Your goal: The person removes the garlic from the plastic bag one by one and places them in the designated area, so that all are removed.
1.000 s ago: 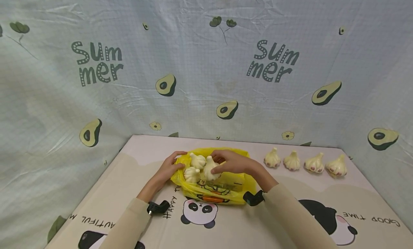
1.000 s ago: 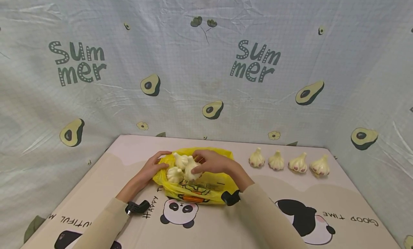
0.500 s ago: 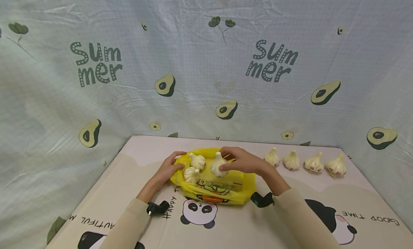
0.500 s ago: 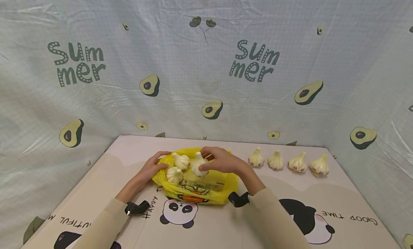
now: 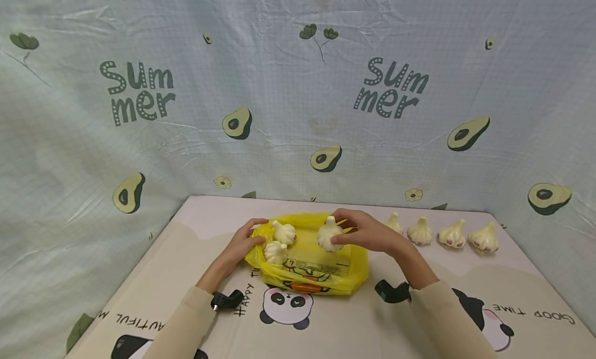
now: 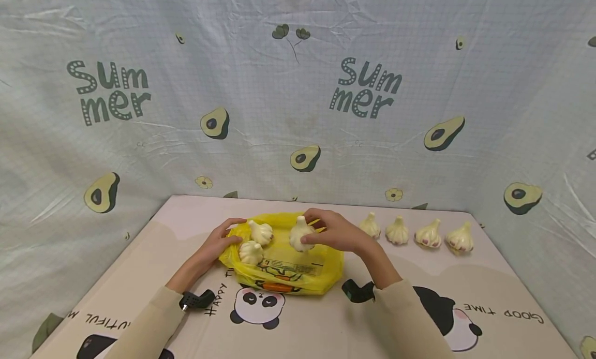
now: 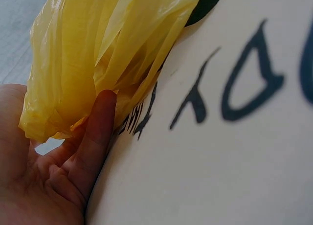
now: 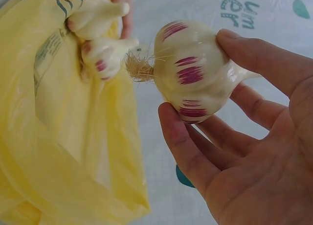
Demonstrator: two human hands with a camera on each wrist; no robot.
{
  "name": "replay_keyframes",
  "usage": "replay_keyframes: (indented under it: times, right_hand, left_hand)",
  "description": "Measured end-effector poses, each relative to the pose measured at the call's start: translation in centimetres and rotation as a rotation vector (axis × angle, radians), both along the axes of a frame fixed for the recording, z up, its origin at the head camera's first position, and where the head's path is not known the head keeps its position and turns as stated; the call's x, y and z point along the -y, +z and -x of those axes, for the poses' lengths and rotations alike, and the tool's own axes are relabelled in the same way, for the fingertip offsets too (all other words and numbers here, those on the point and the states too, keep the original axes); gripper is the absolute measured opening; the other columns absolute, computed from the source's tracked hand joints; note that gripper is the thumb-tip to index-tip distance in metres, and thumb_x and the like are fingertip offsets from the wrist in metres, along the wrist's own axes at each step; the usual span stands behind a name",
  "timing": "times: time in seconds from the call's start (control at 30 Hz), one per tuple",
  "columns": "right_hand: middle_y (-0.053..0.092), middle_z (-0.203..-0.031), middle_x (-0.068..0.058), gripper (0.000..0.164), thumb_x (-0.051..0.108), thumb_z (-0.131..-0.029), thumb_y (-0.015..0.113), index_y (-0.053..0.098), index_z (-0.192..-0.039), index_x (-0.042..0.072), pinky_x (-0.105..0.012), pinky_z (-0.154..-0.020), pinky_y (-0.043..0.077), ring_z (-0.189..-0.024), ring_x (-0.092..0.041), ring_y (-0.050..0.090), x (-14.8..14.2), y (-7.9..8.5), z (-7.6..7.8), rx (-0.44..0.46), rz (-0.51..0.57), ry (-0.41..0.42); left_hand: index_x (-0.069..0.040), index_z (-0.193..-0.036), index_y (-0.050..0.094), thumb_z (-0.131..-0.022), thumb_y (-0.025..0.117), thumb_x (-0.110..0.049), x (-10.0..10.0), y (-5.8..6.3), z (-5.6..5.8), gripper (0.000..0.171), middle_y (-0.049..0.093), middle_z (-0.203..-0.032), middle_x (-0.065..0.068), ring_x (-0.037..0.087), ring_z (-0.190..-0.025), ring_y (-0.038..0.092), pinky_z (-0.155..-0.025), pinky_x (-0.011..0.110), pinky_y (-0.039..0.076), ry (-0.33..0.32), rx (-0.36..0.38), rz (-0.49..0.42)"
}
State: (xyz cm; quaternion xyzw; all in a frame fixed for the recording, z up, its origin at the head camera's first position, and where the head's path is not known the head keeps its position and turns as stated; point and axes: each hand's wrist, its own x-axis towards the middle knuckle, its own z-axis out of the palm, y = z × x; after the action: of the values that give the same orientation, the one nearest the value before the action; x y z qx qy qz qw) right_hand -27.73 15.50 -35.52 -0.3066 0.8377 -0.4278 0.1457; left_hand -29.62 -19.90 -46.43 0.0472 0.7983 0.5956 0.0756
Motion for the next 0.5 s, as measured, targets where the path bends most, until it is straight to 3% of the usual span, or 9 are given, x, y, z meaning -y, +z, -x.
replay_keyframes:
  times: [0.5]
  right_hand:
    - [0.063,-0.133,-0.009,0.040,0.028,-0.096,0.073,0.060,-0.131,0.014,-0.046,-0.105,0.054,-0.132,-0.036,0.059,-3.4,0.0,-1.1,-0.012,0.050,-0.064]
  left_hand:
    - [-0.019,-0.149,0.048,-0.098,0.054,-0.011,0.1,-0.2,0.1,0.052,0.056,-0.143,0.023,0.024,-0.110,0.064,-0.086,0.030,0.057,0.006,0.001,-0.013]
